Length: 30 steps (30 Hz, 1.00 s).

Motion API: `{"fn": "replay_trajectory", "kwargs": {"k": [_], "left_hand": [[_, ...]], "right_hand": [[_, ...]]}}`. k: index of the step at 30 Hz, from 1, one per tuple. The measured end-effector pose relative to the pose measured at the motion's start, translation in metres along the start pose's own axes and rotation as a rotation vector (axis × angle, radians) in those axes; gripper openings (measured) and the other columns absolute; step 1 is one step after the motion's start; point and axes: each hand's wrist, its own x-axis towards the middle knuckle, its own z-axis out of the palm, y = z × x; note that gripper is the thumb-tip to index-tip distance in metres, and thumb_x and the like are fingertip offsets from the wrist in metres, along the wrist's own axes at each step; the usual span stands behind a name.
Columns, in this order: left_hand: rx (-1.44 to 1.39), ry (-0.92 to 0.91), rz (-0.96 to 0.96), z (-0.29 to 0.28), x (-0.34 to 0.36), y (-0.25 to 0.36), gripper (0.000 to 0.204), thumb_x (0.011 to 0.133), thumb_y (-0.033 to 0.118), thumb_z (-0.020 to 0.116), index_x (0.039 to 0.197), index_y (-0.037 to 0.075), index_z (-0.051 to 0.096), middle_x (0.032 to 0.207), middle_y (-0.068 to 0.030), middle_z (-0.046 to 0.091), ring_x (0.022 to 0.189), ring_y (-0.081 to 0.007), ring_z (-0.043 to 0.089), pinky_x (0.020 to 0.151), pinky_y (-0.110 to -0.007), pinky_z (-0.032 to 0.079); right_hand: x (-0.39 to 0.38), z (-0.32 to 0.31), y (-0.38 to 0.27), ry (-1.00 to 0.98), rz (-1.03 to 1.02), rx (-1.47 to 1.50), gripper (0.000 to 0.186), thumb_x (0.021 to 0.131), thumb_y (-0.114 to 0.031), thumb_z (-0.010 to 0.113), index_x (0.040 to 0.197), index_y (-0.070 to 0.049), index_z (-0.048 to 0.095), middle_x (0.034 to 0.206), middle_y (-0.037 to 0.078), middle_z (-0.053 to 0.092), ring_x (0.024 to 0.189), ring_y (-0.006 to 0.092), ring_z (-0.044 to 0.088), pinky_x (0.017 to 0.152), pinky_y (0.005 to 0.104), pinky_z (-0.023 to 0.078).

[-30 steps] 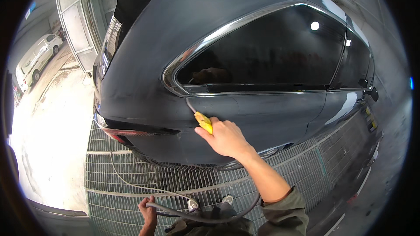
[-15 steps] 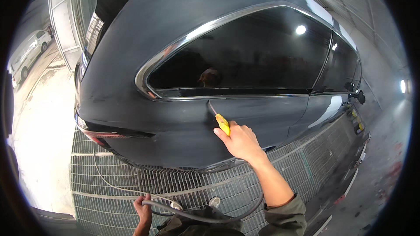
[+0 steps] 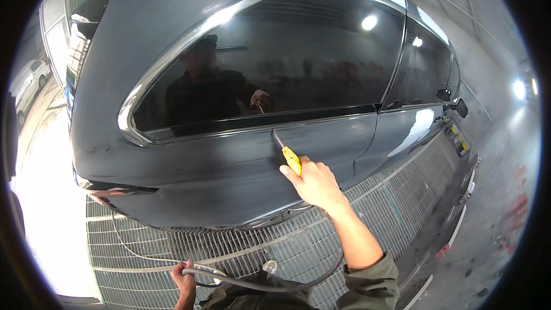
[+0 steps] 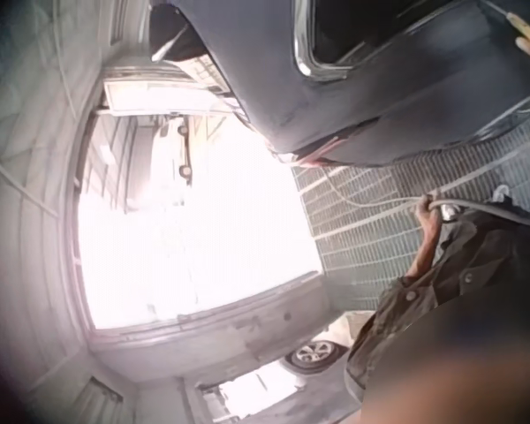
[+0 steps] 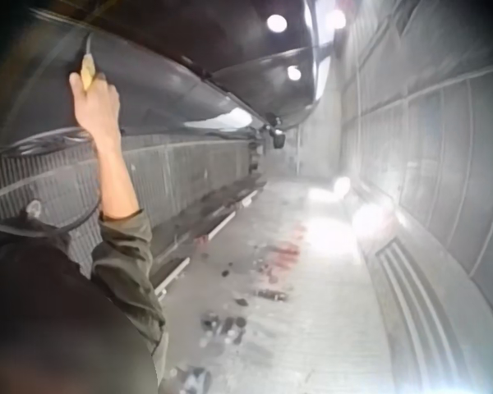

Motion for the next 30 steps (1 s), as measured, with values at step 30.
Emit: {"fn": "replay_trajectory", "kwargs": {"k": [30], "left_hand": [[0.230,-0.134,0.167,0.116,-0.052,0.010,0.032,0.099,0.017,0.069,0.076,-0.002,0.059,0.066,0.0019,0.046,0.067,-0.0110,0.038,0.056,-0.036,0.035]], "right_hand": [[0.037,-0.078,0.226,0.187,0.178,0.123,0.062,0.099,-0.055,0.061,0.099,0.006,0.067,0.086,0.030,0.071,0.091,0.0505,0.069,0.083,0.0553,0.054]]}}
